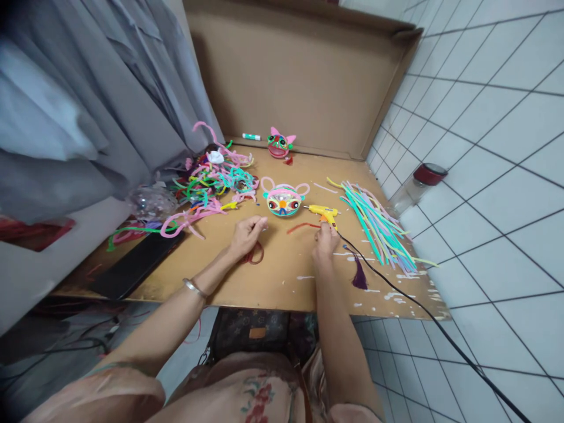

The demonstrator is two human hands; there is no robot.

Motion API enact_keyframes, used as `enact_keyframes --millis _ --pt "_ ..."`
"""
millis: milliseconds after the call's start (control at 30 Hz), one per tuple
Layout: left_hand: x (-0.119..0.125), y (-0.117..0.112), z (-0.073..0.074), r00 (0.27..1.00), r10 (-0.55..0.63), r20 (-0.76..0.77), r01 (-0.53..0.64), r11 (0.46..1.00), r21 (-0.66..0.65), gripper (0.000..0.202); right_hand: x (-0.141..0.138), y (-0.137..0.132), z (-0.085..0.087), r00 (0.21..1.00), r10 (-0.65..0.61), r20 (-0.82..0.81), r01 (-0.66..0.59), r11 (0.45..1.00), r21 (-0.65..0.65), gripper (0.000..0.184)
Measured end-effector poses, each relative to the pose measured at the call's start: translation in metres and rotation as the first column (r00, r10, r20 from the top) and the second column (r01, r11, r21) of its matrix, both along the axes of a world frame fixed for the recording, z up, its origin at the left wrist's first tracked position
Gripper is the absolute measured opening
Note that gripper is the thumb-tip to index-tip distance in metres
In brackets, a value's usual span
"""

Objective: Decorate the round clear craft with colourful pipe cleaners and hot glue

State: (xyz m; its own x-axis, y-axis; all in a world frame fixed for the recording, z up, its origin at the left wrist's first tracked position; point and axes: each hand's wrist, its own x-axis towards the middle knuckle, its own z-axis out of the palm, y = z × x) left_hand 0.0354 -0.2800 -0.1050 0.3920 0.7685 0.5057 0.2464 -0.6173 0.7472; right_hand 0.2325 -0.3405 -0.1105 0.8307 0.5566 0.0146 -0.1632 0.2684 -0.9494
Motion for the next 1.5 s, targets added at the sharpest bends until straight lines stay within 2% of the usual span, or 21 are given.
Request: enact_keyframes --millis 100,233,367,500,567,700,800,867,933,1033,1100,1133,1200,1267,1333,1400,1500 --pt "-0.003 0.001 0.003 0.99 0.111 0.089 -0.105 0.992 -0.075 0.048 0.002 -0.003 0.002 0.986 0.161 0.043 -0.162 0.986 0.026 0.042" --pt "-0.003 0.001 0.003 0.988 0.102 0.115 -0.091 0.991 -0.093 0.047 -0.006 -0.005 0.0 0.898 0.381 0.221 -0.382 0.923 -0.037 0.045" --pt "-0.001 0.004 0.0 0.984 0.05 0.171 -0.029 0.992 -0.122 0.033 -0.012 -0.006 -0.001 0.823 0.481 0.303 -0.474 0.875 -0.103 0.044" --pt "0.003 0.005 -0.003 0.992 -0.062 0.107 0.075 0.99 -0.117 0.028 -0.013 -0.007 -0.001 0.783 0.54 0.309 -0.521 0.841 -0.148 0.043" --pt "0.005 0.002 -0.003 0.989 -0.106 0.098 0.124 0.973 -0.196 0.031 -0.015 -0.007 -0.001 0.77 0.56 0.307 -0.535 0.828 -0.169 0.044" --pt "0.01 -0.006 0.0 0.964 -0.236 0.12 0.265 0.867 -0.422 0.042 -0.022 -0.007 -0.001 0.778 0.544 0.312 -0.506 0.839 -0.201 0.047" --pt "0.014 -0.011 0.003 0.94 -0.316 0.128 0.336 0.793 -0.508 0.037 -0.025 -0.005 -0.003 0.787 0.517 0.337 -0.463 0.856 -0.231 0.051" --pt "0.015 -0.012 0.006 0.941 -0.298 0.162 0.337 0.77 -0.542 0.031 -0.024 -0.003 -0.005 0.808 0.486 0.334 -0.427 0.873 -0.236 0.054" --pt "0.015 -0.011 0.007 0.949 -0.236 0.209 0.314 0.763 -0.565 0.027 -0.02 -0.002 -0.006 0.855 0.398 0.332 -0.345 0.915 -0.207 0.056" --pt "0.014 -0.009 0.009 0.956 -0.165 0.243 0.28 0.76 -0.587 0.025 -0.014 -0.003 -0.006 0.878 0.234 0.417 -0.197 0.972 -0.13 0.047" --pt "0.014 -0.008 0.01 0.958 -0.156 0.242 0.273 0.76 -0.589 0.022 -0.015 -0.006 -0.003 0.799 0.188 0.571 -0.158 0.982 -0.104 0.034" --pt "0.014 -0.008 0.009 0.958 -0.159 0.241 0.274 0.764 -0.585 0.021 -0.017 -0.008 -0.002 0.719 0.185 0.67 -0.152 0.982 -0.109 0.029" --pt "0.015 -0.007 0.008 0.957 -0.161 0.241 0.273 0.778 -0.566 0.019 -0.024 -0.012 0.001 0.485 0.202 0.851 -0.132 0.979 -0.157 0.029" --pt "0.016 -0.006 0.005 0.96 -0.16 0.231 0.263 0.801 -0.538 0.021 -0.032 -0.015 0.002 0.242 0.216 0.946 -0.054 0.976 -0.209 0.025" --pt "0.016 -0.005 0.001 0.965 -0.162 0.206 0.248 0.823 -0.511 0.024 -0.037 -0.016 0.0 0.089 0.203 0.975 0.035 0.978 -0.207 0.02" --pt "0.017 -0.004 -0.004 0.969 -0.165 0.181 0.235 0.841 -0.488 0.028 -0.038 -0.015 -0.002 0.022 0.17 0.985 0.091 0.981 -0.172 0.02" --pt "0.017 -0.001 -0.009 0.975 -0.159 0.155 0.209 0.889 -0.408 0.031 -0.034 -0.013 -0.007 0.001 0.137 0.991 0.115 0.984 -0.137 0.022"
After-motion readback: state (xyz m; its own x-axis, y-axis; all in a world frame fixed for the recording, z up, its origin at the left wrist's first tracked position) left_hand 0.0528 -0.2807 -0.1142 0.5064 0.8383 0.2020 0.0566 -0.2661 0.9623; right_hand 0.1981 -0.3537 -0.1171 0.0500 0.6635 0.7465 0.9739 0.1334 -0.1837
